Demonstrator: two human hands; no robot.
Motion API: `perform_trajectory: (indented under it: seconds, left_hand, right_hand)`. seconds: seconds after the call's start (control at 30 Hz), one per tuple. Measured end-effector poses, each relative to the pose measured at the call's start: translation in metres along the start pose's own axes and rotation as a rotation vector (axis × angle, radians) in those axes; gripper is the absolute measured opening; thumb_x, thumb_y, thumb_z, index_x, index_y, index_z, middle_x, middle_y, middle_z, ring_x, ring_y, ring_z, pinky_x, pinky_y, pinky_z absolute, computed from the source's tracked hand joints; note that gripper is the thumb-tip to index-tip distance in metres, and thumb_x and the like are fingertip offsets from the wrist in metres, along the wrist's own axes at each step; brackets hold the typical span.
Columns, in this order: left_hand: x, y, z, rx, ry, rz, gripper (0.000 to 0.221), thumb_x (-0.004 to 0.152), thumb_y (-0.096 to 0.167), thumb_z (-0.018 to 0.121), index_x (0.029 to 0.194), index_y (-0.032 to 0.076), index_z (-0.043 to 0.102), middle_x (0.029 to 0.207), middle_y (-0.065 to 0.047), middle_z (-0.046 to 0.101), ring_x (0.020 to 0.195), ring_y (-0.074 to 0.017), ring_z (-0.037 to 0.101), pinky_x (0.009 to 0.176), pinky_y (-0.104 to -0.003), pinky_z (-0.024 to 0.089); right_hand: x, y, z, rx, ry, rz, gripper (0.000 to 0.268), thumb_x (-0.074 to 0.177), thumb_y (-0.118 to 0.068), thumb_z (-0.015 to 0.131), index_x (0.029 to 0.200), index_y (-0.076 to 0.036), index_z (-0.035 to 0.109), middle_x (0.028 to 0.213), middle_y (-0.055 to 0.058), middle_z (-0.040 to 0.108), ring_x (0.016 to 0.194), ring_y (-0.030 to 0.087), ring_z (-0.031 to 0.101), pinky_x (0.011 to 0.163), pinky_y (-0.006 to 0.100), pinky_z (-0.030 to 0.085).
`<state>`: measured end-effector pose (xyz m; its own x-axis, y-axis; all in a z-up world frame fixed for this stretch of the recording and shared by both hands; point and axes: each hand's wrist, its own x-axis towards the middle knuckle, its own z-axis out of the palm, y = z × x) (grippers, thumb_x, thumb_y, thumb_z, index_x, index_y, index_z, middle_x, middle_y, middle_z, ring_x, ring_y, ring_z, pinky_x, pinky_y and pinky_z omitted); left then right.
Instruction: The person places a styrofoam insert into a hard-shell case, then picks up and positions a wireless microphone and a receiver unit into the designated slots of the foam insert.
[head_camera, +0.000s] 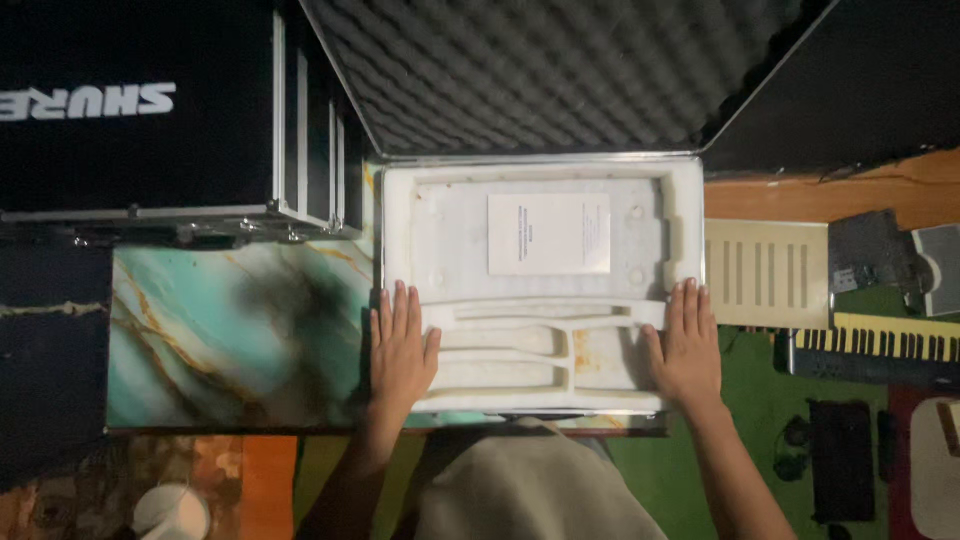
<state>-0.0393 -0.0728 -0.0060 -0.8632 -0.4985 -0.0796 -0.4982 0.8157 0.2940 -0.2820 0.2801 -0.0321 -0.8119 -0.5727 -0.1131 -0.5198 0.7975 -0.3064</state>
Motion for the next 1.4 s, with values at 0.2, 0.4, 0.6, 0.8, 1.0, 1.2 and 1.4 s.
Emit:
perform_trajectory:
  seconds: [0.2, 0.4, 0.6, 0.8, 1.0, 1.2, 1.4]
  left_hand:
    - [-0.033, 0.003, 0.0, -0.05, -0.006, 0.015, 0.073, 0.097, 0.036, 0.054, 0.158, 0.003, 0.032, 0.167, -0.025, 0.02, 0.153, -0.0443, 0.018, 0.121, -0.059, 0.016]
    - [-0.072, 0.018, 0.005, 0.002, 0.089, 0.045, 0.072, 0.096, 0.039, 0.055, 0.157, 0.008, 0.035, 0.166, -0.024, 0.022, 0.153, -0.0428, 0.019, 0.122, -0.06, 0.014]
    - [-0.1, 0.049, 0.019, -0.006, 0.124, 0.101, 0.07, 0.097, 0.041, 0.055, 0.157, 0.01, 0.037, 0.164, -0.027, 0.025, 0.152, -0.0459, 0.021, 0.12, -0.062, 0.014]
    - [-0.095, 0.053, 0.02, 0.06, 0.116, 0.054, 0.072, 0.096, 0.045, 0.056, 0.157, 0.012, 0.036, 0.164, -0.025, 0.024, 0.152, -0.0429, 0.02, 0.115, -0.073, 0.01]
    - [-0.036, 0.072, 0.023, -0.013, 0.053, 0.136, 0.076, 0.097, 0.05, 0.054, 0.158, 0.01, 0.034, 0.167, -0.026, 0.019, 0.153, -0.0454, 0.015, 0.116, -0.071, 0.008]
    - [-0.016, 0.091, 0.032, 0.003, 0.069, 0.185, 0.073, 0.096, 0.055, 0.053, 0.159, 0.022, 0.035, 0.167, -0.019, 0.022, 0.153, -0.0435, 0.017, 0.119, -0.067, 0.01]
    - [-0.02, 0.086, 0.04, 0.008, 0.095, 0.198, 0.073, 0.096, 0.055, 0.053, 0.159, 0.023, 0.036, 0.167, -0.02, 0.023, 0.153, -0.0444, 0.018, 0.118, -0.068, 0.01]
  right_hand:
    - [-0.028, -0.003, 0.004, -0.034, 0.03, -0.01, 0.079, 0.1, -0.047, 0.042, 0.162, -0.005, 0.019, 0.17, 0.016, 0.015, 0.157, 0.033, 0.011, 0.125, 0.049, 0.013]
    - [-0.06, -0.006, 0.013, -0.033, 0.055, -0.031, 0.079, 0.099, -0.05, 0.04, 0.163, -0.007, 0.02, 0.17, 0.015, 0.017, 0.158, 0.031, 0.012, 0.126, 0.049, 0.011]
    - [-0.09, -0.033, 0.027, -0.104, 0.058, -0.092, 0.079, 0.098, -0.05, 0.041, 0.162, -0.007, 0.021, 0.169, 0.014, 0.019, 0.157, 0.03, 0.014, 0.125, 0.052, 0.01]
    - [-0.084, -0.041, 0.026, -0.024, 0.087, -0.122, 0.076, 0.102, -0.049, 0.04, 0.162, -0.005, 0.021, 0.17, 0.017, 0.016, 0.158, 0.034, 0.01, 0.126, 0.053, 0.008]
    - [-0.032, -0.08, 0.033, 0.001, 0.047, -0.211, 0.079, 0.1, -0.051, 0.039, 0.163, -0.009, 0.017, 0.17, 0.018, 0.01, 0.156, 0.037, 0.007, 0.123, 0.054, 0.004]
    - [-0.017, -0.112, 0.04, -0.168, -0.063, -0.201, 0.076, 0.101, -0.056, 0.034, 0.163, -0.017, 0.015, 0.17, 0.012, 0.01, 0.156, 0.033, 0.003, 0.123, 0.056, -0.002]
    - [-0.019, -0.104, 0.046, -0.155, -0.001, -0.237, 0.074, 0.101, -0.055, 0.033, 0.163, -0.018, 0.016, 0.17, 0.012, 0.011, 0.156, 0.034, 0.005, 0.123, 0.056, 0.0]
